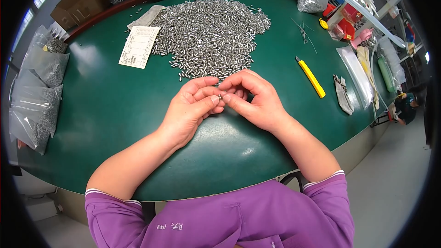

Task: Picking through a large pile of small metal components on a workbench to sort or inspect them.

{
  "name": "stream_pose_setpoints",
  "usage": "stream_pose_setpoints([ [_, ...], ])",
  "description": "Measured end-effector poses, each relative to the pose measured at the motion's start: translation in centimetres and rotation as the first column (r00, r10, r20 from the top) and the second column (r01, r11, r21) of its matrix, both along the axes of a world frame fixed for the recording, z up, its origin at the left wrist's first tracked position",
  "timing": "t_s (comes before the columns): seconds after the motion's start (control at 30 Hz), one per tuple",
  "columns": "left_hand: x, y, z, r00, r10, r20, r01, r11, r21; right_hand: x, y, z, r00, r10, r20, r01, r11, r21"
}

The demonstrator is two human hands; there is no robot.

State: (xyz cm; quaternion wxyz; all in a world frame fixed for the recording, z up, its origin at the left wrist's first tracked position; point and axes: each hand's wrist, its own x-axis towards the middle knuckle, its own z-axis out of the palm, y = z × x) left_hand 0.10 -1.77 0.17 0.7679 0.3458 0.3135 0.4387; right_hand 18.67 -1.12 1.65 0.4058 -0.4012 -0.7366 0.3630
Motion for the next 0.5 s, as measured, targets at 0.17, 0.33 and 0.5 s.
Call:
stream_pose_setpoints([
  [0.17,0.02,0.03,-0.11,1.000,-0.002,-0.011,0.002,1.000,0.017,-0.01,-0.01,-0.15,1.000,0.004,-0.015,-0.004,1.000,-0.002],
  [0.33,0.00,0.04,-0.27,1.000,-0.006,-0.005,0.006,1.000,0.025,-0.03,-0.06,-0.15,1.000,0.008,-0.002,-0.008,1.000,-0.002],
  [0.5,-0.07,0.03,-0.42,1.000,-0.010,0.002,0.010,0.999,0.031,-0.08,-0.09,-0.19,1.000,0.011,0.000,-0.011,1.000,0.000],
])
